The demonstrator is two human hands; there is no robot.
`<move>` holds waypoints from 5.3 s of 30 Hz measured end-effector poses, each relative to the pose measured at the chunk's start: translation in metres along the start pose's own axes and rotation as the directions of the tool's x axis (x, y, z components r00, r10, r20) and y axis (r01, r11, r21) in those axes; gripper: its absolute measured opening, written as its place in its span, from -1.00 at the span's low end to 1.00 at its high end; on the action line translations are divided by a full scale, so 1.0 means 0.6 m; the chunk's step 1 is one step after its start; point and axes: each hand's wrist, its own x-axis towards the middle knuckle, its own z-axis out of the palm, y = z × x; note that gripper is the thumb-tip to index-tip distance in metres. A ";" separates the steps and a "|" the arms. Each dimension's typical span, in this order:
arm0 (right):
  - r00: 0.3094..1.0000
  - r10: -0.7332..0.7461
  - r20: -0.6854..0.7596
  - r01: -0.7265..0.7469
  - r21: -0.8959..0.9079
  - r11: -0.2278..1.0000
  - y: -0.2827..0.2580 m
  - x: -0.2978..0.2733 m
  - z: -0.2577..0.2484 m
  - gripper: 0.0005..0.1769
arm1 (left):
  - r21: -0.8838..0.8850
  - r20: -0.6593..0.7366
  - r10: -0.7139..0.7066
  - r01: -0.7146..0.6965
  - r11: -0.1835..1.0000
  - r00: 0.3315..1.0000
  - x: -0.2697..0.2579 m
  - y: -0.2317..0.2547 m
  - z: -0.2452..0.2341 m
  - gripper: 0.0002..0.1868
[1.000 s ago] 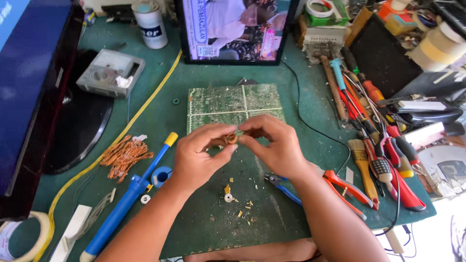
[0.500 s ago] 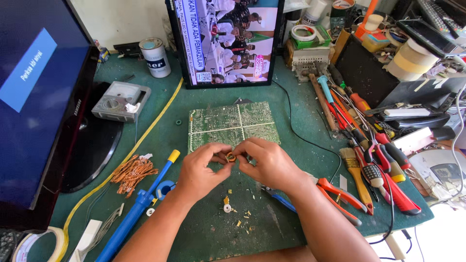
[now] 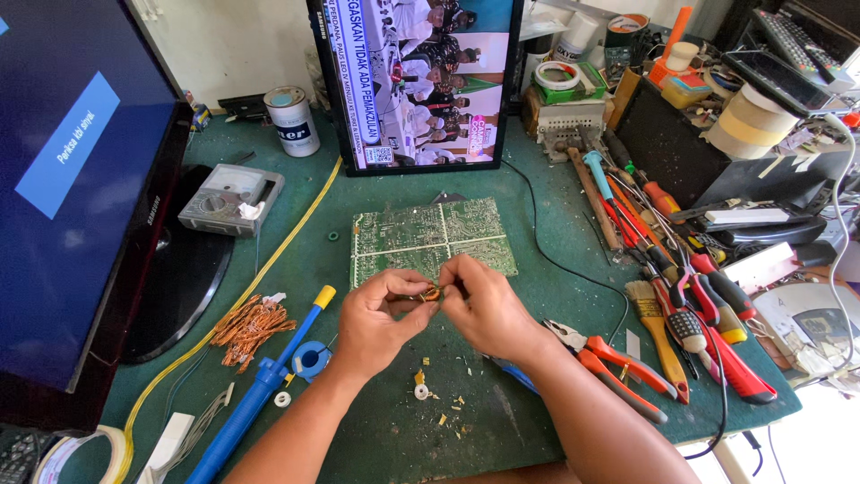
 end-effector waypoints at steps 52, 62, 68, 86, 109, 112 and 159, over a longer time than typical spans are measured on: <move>0.995 -0.027 -0.093 0.032 0.056 0.998 -0.058 0.006 -0.025 -0.95 | -0.049 -0.051 -0.223 0.221 0.974 0.973 0.004 0.029 -0.003 -0.64; 0.981 -0.052 -0.187 0.111 0.321 0.940 -0.082 0.001 -0.031 -0.92 | -0.381 -0.012 -0.222 0.201 0.903 0.975 -0.002 0.012 -0.004 -0.61; 0.960 -0.180 -0.213 0.220 0.185 0.958 -0.066 -0.002 -0.018 -0.93 | -0.290 0.002 -0.148 0.142 0.946 0.989 -0.003 0.020 -0.003 -0.64; 0.928 -0.255 -0.271 0.306 0.165 0.938 -0.078 -0.004 -0.009 -0.94 | -0.237 -0.017 -0.151 0.143 0.961 0.988 -0.002 0.024 0.000 -0.59; 0.946 -0.190 -0.265 0.230 0.130 0.965 -0.064 -0.009 0.004 -0.95 | -0.178 -0.036 -0.146 0.138 0.974 0.989 -0.004 0.005 -0.008 -0.65; 0.955 -0.161 -0.249 0.207 0.172 0.963 -0.066 -0.003 -0.005 -0.96 | -0.164 -0.052 -0.118 0.108 0.980 0.992 -0.004 0.004 -0.002 -0.65; 0.978 -0.006 -0.206 0.159 0.735 0.659 0.000 -0.021 0.040 -0.89 | 0.243 0.006 0.500 -0.486 0.840 0.866 -0.002 0.112 0.009 -0.66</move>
